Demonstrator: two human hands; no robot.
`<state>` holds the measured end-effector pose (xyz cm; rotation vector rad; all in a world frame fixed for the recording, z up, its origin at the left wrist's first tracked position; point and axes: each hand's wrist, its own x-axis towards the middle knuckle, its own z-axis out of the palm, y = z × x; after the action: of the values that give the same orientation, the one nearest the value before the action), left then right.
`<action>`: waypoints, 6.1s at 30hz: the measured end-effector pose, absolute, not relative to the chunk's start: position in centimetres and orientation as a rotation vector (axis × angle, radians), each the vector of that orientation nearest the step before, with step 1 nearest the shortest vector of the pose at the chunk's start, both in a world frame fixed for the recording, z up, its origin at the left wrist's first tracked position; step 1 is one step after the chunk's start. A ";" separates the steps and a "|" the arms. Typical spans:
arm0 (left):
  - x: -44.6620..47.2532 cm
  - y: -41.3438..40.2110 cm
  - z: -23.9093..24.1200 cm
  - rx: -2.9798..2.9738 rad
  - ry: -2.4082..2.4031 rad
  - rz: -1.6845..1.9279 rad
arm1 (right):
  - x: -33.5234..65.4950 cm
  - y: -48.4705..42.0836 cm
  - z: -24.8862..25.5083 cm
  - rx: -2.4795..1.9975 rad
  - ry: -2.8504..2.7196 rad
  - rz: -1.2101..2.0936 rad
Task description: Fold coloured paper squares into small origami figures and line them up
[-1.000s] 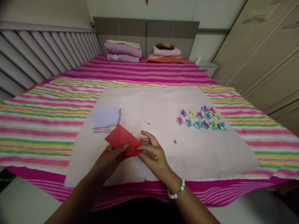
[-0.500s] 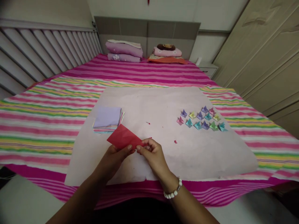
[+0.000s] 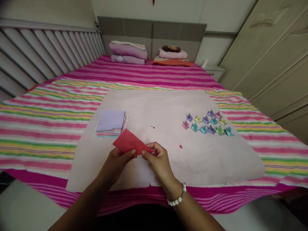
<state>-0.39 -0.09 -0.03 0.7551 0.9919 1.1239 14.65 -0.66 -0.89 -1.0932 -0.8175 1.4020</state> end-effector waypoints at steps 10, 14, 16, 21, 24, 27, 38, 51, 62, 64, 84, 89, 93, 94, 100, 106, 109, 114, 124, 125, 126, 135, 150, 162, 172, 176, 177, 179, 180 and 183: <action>-0.9 0.5 0.1 0.589 1.007 1.153 | 15.0 -0.7 -1.3 -1.041 -0.820 1.380; -1.7 0.5 0.4 0.905 1.139 1.099 | 15.8 -0.4 -0.9 -1.015 -0.839 1.365; -2.0 0.6 0.8 1.052 1.171 1.036 | 16.1 0.0 -0.6 -1.034 -0.898 1.397; -2.0 0.7 1.4 1.162 1.002 0.919 | 16.0 0.4 0.1 -1.034 -0.969 1.505; -1.8 0.5 1.1 1.074 0.908 0.931 | 15.5 0.4 0.2 -1.027 -0.832 1.497; -1.6 0.2 0.7 1.027 0.839 0.895 | 15.1 0.2 -0.2 -1.013 -0.693 1.466; -1.1 0.1 0.8 1.053 1.034 0.949 | 14.4 -0.7 -1.6 -0.978 -0.894 1.344; -1.8 0.4 -0.2 0.913 0.950 0.951 | 14.8 -0.3 -1.0 -0.960 -0.711 1.455; -4.8 1.9 2.1 0.850 0.849 0.648 | 17.7 -0.1 0.4 -0.727 -1.376 1.283; -4.6 2.0 1.8 0.848 0.852 0.630 | 18.1 -0.2 0.8 -0.764 -1.490 1.219; -0.8 0.6 1.2 0.647 0.800 1.058 | 17.0 -1.4 -0.3 -0.897 -1.978 0.266; -0.7 0.3 1.6 0.715 0.828 1.034 | 17.0 -1.2 0.1 -1.051 -1.796 0.390; -0.8 0.0 1.3 0.737 0.786 0.989 | 16.5 -0.8 0.3 -1.054 -1.543 0.828; -0.8 -0.1 1.2 0.745 0.778 0.981 | 16.4 -0.7 0.3 -1.051 -1.474 0.928; -0.7 -0.4 1.3 0.964 0.805 0.944 | 15.5 -0.7 -0.7 -1.096 -1.133 1.281; -0.5 -0.2 0.1 0.937 0.993 1.068 | 14.4 -1.2 -1.3 -1.062 -0.940 1.352; -0.7 -0.2 0.1 0.981 1.064 1.052 | 14.5 -1.0 -0.9 -1.047 -0.937 1.402; -0.7 -0.1 0.7 0.964 0.986 1.061 | 14.7 -0.8 -0.3 -1.061 -0.944 1.452; -1.0 -0.2 0.9 0.943 1.020 1.130 | 14.9 -0.3 -0.5 -0.972 -0.880 1.457; -1.0 -0.3 0.9 0.946 1.024 1.132 | 15.0 -0.2 -0.3 -0.966 -0.873 1.406; -1.0 -0.4 0.9 0.958 1.025 1.135 | 15.2 0.0 -0.1 -0.963 -0.875 1.361; -1.5 -1.1 0.4 1.397 1.150 1.235 | 16.6 0.0 0.1 -1.030 -1.100 1.119; -1.6 -0.4 -0.1 1.543 1.194 1.185 | 17.2 0.1 1.8 -1.046 -1.339 1.164; -1.0 0.0 -0.9 0.934 0.968 1.100 | 16.6 0.6 1.7 -1.030 -1.375 1.304; -1.1 0.2 -0.9 1.014 1.061 1.067 | 15.1 0.4 0.6 -1.079 -1.009 1.361; -1.5 0.5 -0.9 1.106 1.155 1.005 | 15.1 0.3 0.9 -1.052 -1.019 1.382; -1.5 0.5 -0.9 1.100 1.145 0.988 | 15.1 0.2 0.9 -1.044 -1.018 1.399; -1.5 0.5 -1.1 1.045 1.080 0.960 | 15.1 0.1 0.9 -1.014 -0.989 1.457; -1.4 0.5 -1.2 1.004 1.033 0.946 | 15.1 0.1 0.9 -0.993 -0.964 1.488; -1.3 0.4 -1.4 0.900 0.897 0.922 | 15.1 0.0 0.8 -0.956 -0.894 1.550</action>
<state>-1.26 0.39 -1.45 0.8999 0.8972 0.9220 15.15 -0.03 0.77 -0.9564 -0.8937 1.5497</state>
